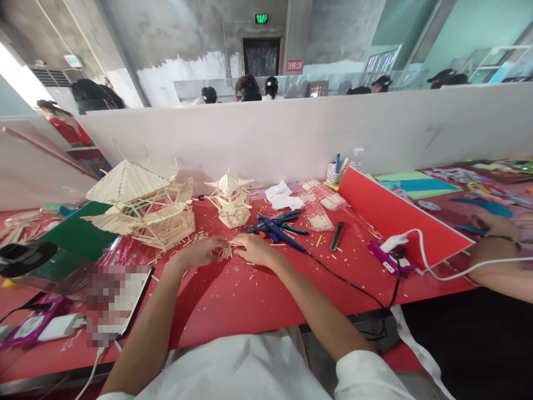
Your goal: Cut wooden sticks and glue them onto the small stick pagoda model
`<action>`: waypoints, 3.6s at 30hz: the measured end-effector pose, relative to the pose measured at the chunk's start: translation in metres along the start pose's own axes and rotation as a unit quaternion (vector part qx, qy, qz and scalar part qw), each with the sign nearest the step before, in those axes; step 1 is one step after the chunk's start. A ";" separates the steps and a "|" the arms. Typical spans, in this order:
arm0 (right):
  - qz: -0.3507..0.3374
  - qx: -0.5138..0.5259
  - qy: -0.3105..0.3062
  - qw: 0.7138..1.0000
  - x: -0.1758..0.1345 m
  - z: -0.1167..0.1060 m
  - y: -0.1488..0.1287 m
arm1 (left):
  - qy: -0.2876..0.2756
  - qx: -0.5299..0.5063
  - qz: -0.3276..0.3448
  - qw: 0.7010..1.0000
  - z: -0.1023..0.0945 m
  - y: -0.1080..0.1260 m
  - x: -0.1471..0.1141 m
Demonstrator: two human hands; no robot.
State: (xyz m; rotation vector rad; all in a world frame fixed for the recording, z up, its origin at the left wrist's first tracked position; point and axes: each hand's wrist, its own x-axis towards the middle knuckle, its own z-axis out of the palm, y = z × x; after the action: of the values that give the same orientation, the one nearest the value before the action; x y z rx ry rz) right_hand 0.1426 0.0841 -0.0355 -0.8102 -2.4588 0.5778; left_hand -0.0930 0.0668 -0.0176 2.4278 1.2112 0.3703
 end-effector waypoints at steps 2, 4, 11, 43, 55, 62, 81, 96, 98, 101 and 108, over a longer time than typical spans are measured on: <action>0.011 -0.013 -0.008 1.000 0.001 0.003 -0.001 | -0.013 0.025 -0.011 1.000 0.000 0.001 0.001; 0.018 -0.025 -0.012 0.999 0.001 0.006 -0.001 | -0.028 0.049 -0.027 0.998 0.000 0.002 0.002; 0.019 -0.050 -0.013 0.998 0.003 0.010 -0.002 | -0.051 0.113 -0.065 0.990 0.007 0.009 0.007; 0.024 -0.077 -0.017 0.997 0.004 0.017 -0.004 | -0.038 0.061 -0.062 0.995 0.005 0.002 0.006; 0.030 -0.078 -0.018 0.996 0.005 0.015 -0.008 | -0.008 0.107 -0.050 0.993 0.012 0.005 0.009; 0.029 -0.073 -0.014 0.997 0.005 0.016 -0.007 | 0.012 0.109 -0.052 0.993 0.019 0.001 0.014; 0.028 -0.070 -0.018 0.997 0.004 0.017 -0.007 | -0.046 0.013 -0.042 0.998 0.003 -0.010 0.000; 0.023 -0.066 -0.018 0.997 0.004 0.017 -0.007 | -0.029 0.020 -0.043 0.998 0.005 0.002 0.004; 0.025 -0.067 -0.016 0.997 0.005 0.018 -0.007 | -0.030 0.022 -0.046 0.998 0.006 0.002 0.005; 0.024 -0.071 -0.015 0.997 0.005 0.018 -0.007 | -0.031 0.042 -0.052 0.997 0.008 0.001 0.006; 0.025 -0.072 -0.012 0.997 0.004 0.014 -0.010 | -0.030 0.067 -0.059 0.996 0.008 0.004 0.006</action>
State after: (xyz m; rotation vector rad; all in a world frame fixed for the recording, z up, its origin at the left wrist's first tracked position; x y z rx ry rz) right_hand 0.1275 0.0754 -0.0403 -0.9289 -2.5316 0.4353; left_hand -0.0833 0.0678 -0.0226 2.4445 1.3856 0.1841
